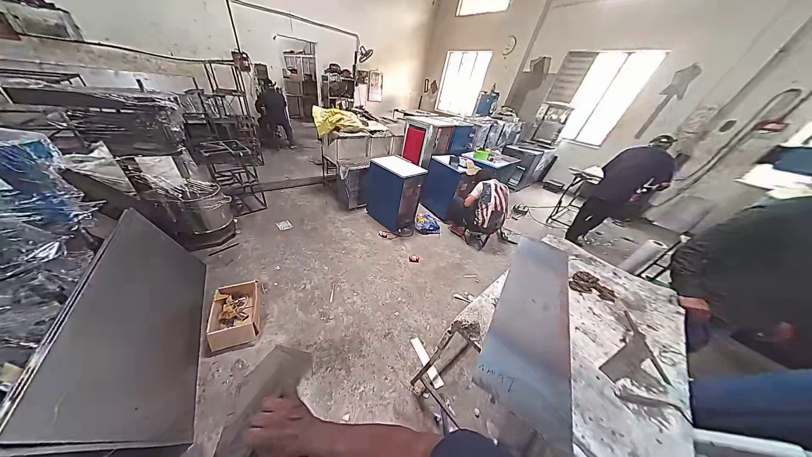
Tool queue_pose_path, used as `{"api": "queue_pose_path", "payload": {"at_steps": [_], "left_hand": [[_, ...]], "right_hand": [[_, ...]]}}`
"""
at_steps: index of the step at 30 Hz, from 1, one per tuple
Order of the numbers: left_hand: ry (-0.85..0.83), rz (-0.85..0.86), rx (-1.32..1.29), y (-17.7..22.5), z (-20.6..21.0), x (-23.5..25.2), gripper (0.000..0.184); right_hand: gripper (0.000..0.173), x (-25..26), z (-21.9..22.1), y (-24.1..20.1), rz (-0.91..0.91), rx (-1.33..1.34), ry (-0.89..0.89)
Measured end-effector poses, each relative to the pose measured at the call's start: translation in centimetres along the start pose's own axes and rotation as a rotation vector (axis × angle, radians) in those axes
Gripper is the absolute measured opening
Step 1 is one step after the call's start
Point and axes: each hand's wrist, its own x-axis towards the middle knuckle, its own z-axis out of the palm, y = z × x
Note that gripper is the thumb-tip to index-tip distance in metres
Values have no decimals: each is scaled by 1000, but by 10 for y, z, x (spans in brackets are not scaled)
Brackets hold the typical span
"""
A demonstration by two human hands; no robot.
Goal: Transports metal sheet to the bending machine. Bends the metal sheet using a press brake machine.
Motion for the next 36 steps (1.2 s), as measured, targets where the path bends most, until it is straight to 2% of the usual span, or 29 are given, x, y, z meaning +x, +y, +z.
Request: {"api": "queue_pose_path", "payload": {"at_steps": [1,3,4,6,8,9,10,12,14,17,20,23,25,27,29,30,31,33,36], "left_hand": [[-22,-59,-16,-3,-19,0,76],[-8,-146,-17,-1,-42,-13,62],[35,-208,7,3,-45,-24,54],[121,-354,43,8,-53,-44,50],[175,-425,55,10,-74,-58,57],[298,-504,142,27,-106,-106,64],[473,-581,201,38,-134,-152,67],[605,-520,185,-7,-146,-109,60],[733,-520,243,-23,-192,-142,54],[770,-523,295,-44,-249,-164,53],[713,-532,344,-57,-281,-186,58],[600,-542,502,-62,-297,-219,58],[517,-647,831,-75,-317,-245,56],[364,-683,1363,-72,-315,-289,59],[49,-740,1768,-70,-310,-326,62],[-98,-791,1854,-74,-305,-344,57],[-185,-873,1848,-82,-298,-364,54],[-248,-995,1723,-102,-268,-396,48],[-433,-951,1721,-149,-214,-407,42]], "right_hand": [[12,-16,5,-11,97,-21,10],[13,-52,19,-38,302,-77,31],[13,-68,23,-49,375,-79,-34],[22,-91,16,-76,480,32,-315],[33,-108,9,-93,498,190,-557],[35,-146,-1,-135,506,302,-728],[34,-182,-18,-169,496,365,-827],[29,-193,-23,-126,516,315,-720],[33,-264,-54,-143,751,355,-819],[35,-397,-91,-154,976,295,-962],[30,-536,-140,-183,1135,217,-1109],[34,-658,-189,-223,1325,237,-1219],[35,-725,-225,-257,1463,267,-1242],[36,-773,-258,-291,1551,300,-1260],[36,-806,-278,-314,1632,356,-1203],[36,-822,-283,-325,1669,386,-1151],[36,-838,-286,-334,1698,406,-1087],[36,-866,-284,-344,1762,462,-888],[37,-882,-278,-353,1876,529,-663]]}}
